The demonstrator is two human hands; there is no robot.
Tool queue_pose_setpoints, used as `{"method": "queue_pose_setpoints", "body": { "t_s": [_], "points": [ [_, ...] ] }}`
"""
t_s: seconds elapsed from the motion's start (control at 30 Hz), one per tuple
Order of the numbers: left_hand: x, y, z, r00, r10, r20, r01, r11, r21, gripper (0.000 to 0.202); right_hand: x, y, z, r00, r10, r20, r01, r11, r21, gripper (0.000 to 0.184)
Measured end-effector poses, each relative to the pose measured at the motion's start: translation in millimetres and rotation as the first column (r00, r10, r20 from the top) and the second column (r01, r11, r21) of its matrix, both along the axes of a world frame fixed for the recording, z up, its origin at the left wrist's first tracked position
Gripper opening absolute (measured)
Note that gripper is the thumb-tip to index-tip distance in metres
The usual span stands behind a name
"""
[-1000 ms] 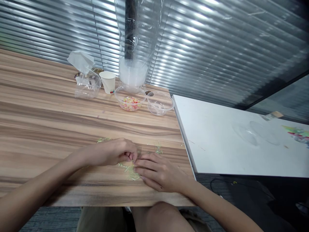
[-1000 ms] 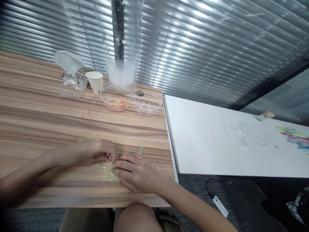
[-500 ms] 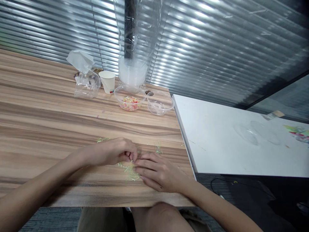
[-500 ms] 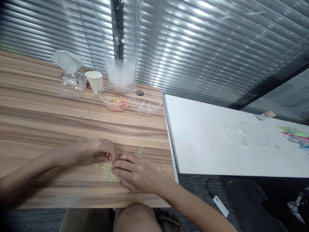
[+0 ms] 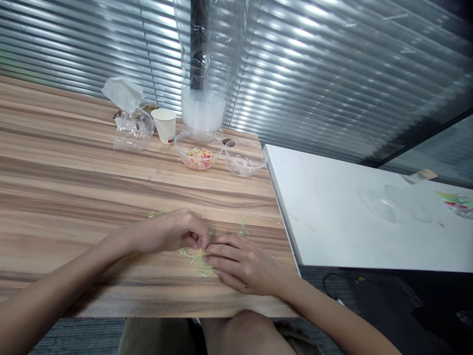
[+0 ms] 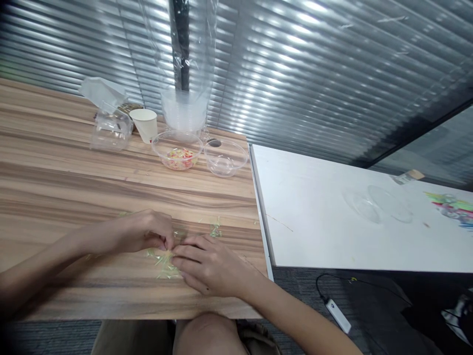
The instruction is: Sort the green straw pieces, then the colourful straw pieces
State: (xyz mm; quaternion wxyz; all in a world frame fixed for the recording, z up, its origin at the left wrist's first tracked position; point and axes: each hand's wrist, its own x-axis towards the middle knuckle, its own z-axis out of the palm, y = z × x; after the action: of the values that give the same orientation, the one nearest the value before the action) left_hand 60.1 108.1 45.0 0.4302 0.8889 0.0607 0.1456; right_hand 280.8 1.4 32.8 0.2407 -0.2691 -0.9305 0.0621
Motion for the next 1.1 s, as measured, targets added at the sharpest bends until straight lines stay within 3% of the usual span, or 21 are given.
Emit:
{"method": "queue_pose_setpoints", "body": {
  "t_s": [0.57, 1.1],
  "points": [
    [-3, 2, -5.2, 0.999, 0.004, -0.034, -0.004, 1.0, 0.001, 0.022, 0, 0, 2.2, 1.0, -0.007, -0.014, 0.006, 0.998, -0.062, 0.025],
    [0, 0, 6.2, 0.992, 0.038, -0.123, -0.033, 0.999, 0.042, 0.018, 1, 3, 3.0, 1.0, -0.001, -0.022, -0.002, 0.99, -0.142, 0.025]
  ]
}}
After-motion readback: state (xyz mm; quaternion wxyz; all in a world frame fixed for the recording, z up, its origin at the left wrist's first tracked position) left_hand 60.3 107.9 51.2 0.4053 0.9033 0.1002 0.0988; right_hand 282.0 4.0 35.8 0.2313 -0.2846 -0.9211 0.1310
